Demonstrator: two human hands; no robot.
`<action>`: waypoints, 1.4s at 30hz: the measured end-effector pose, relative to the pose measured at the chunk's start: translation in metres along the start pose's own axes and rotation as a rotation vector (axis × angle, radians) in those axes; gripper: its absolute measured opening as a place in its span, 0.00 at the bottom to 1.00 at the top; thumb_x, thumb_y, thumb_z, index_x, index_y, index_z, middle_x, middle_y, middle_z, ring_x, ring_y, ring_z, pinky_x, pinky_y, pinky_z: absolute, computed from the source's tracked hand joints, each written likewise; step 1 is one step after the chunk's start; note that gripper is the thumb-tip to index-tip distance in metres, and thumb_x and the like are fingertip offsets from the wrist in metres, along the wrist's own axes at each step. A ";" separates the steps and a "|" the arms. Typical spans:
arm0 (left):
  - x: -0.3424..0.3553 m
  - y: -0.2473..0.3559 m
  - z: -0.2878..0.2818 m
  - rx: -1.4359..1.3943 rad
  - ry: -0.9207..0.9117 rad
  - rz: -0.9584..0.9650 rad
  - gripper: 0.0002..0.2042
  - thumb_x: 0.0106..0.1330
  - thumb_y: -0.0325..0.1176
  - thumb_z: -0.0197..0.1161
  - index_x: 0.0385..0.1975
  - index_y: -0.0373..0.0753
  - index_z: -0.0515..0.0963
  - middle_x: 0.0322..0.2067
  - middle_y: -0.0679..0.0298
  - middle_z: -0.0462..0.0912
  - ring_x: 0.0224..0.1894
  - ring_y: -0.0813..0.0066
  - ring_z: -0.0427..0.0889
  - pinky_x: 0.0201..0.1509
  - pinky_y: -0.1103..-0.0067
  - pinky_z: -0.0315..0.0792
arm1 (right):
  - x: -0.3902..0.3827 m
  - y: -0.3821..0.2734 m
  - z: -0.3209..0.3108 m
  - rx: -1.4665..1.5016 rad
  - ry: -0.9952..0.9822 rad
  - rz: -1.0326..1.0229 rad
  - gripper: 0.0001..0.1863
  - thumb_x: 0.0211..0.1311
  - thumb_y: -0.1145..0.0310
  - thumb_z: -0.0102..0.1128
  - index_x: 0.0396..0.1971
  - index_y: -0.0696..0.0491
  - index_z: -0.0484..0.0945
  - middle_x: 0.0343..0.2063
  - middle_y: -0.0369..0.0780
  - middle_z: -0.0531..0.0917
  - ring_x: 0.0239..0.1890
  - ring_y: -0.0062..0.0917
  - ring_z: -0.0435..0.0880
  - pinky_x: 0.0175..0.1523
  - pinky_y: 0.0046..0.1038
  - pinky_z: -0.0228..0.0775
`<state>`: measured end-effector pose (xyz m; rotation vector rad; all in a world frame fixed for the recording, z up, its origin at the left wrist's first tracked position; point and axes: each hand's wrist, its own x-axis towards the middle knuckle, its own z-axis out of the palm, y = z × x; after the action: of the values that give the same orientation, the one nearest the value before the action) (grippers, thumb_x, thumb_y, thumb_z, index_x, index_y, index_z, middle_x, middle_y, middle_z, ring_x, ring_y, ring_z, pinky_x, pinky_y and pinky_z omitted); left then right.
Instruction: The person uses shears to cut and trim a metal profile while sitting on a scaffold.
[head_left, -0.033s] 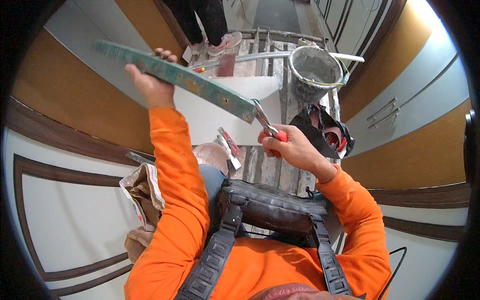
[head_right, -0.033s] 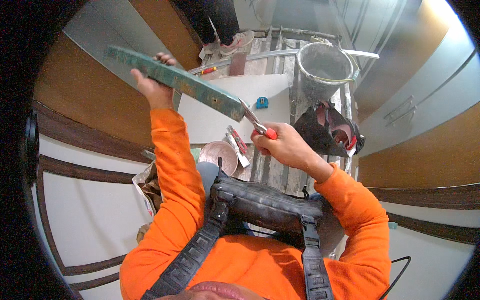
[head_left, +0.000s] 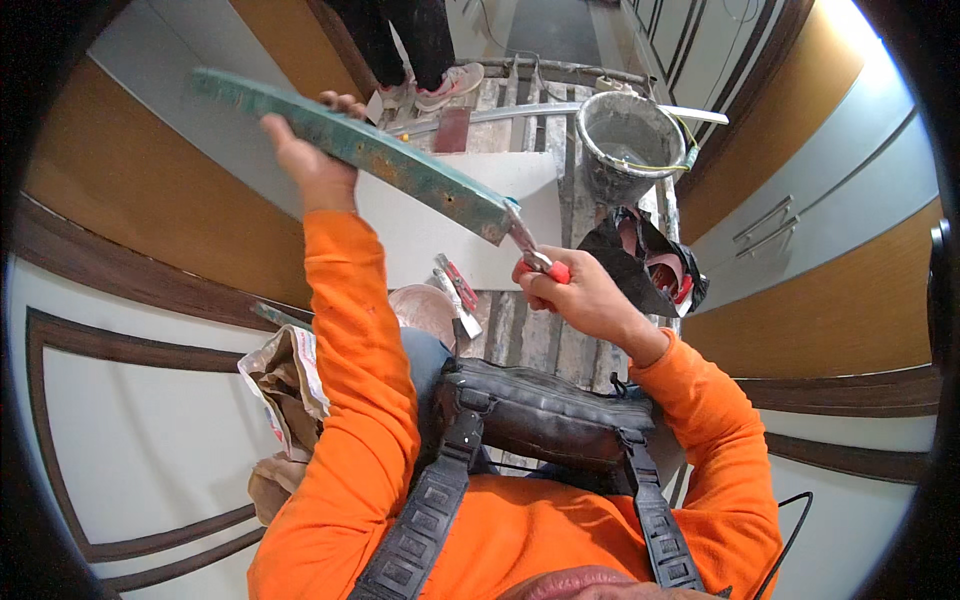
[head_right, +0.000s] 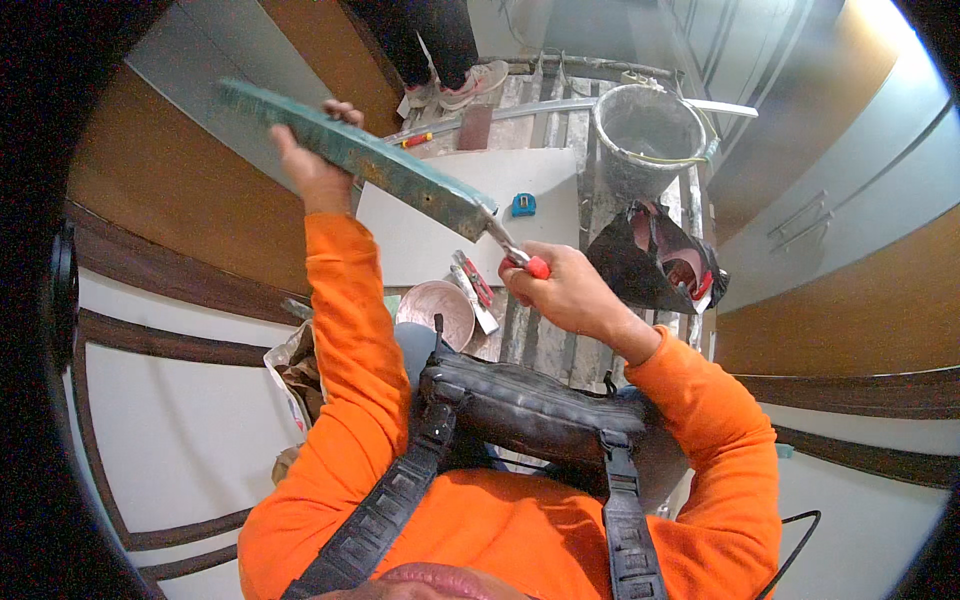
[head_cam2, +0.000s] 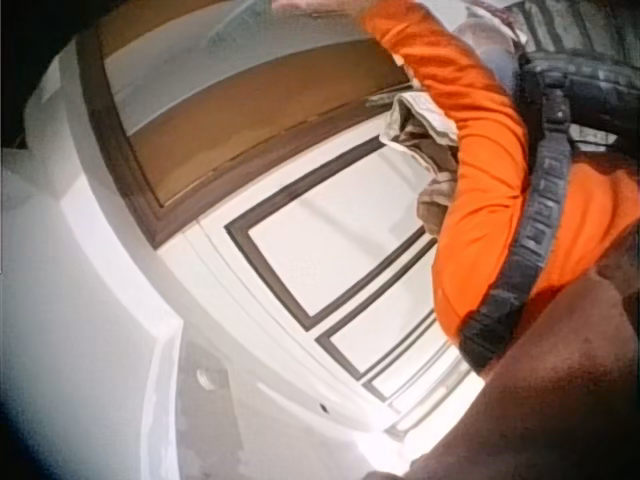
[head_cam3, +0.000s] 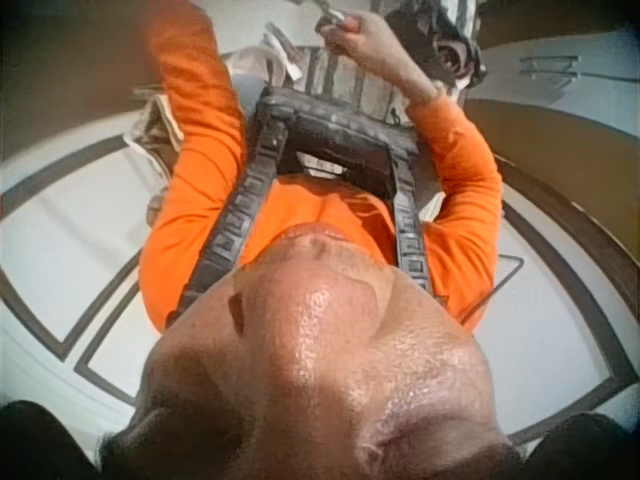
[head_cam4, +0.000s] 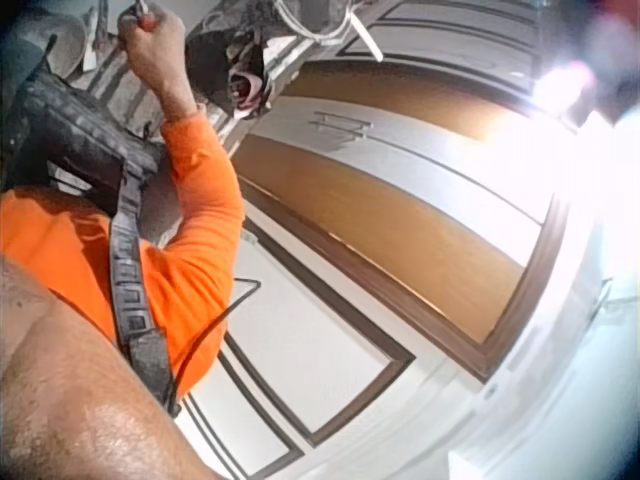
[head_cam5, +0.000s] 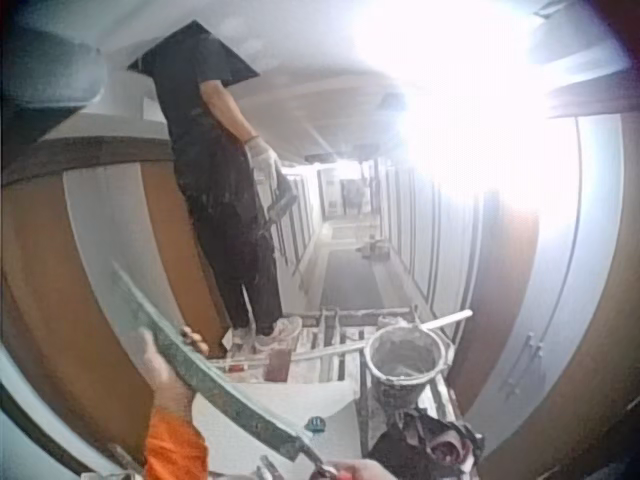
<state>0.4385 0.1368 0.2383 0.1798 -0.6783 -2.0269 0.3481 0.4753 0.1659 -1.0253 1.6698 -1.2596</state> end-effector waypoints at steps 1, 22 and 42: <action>-0.005 -0.013 0.015 0.044 0.090 -0.034 0.34 0.76 0.66 0.32 0.43 0.36 0.69 0.32 0.56 0.75 0.34 0.62 0.77 0.40 0.62 0.75 | 0.001 0.001 0.004 -0.025 0.059 -0.047 0.13 0.66 0.63 0.58 0.37 0.59 0.80 0.22 0.40 0.80 0.26 0.23 0.77 0.36 0.29 0.71; -0.012 -0.048 0.009 0.429 -0.008 -0.076 0.29 0.75 0.64 0.42 0.49 0.39 0.68 0.35 0.63 0.79 0.28 0.72 0.81 0.39 0.67 0.82 | 0.001 -0.002 0.012 -0.001 -0.118 0.079 0.18 0.63 0.64 0.61 0.48 0.61 0.79 0.37 0.44 0.85 0.42 0.28 0.81 0.53 0.31 0.71; -0.011 -0.050 0.012 0.421 0.106 -0.018 0.27 0.73 0.61 0.52 0.40 0.38 0.73 0.31 0.61 0.80 0.27 0.68 0.80 0.35 0.66 0.81 | 0.004 0.004 0.010 0.239 -0.198 0.068 0.18 0.65 0.66 0.60 0.51 0.59 0.78 0.39 0.35 0.82 0.41 0.18 0.77 0.50 0.24 0.70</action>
<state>0.4026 0.1703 0.2202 0.5365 -1.0310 -1.8548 0.3548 0.4691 0.1594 -0.9087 1.3568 -1.2365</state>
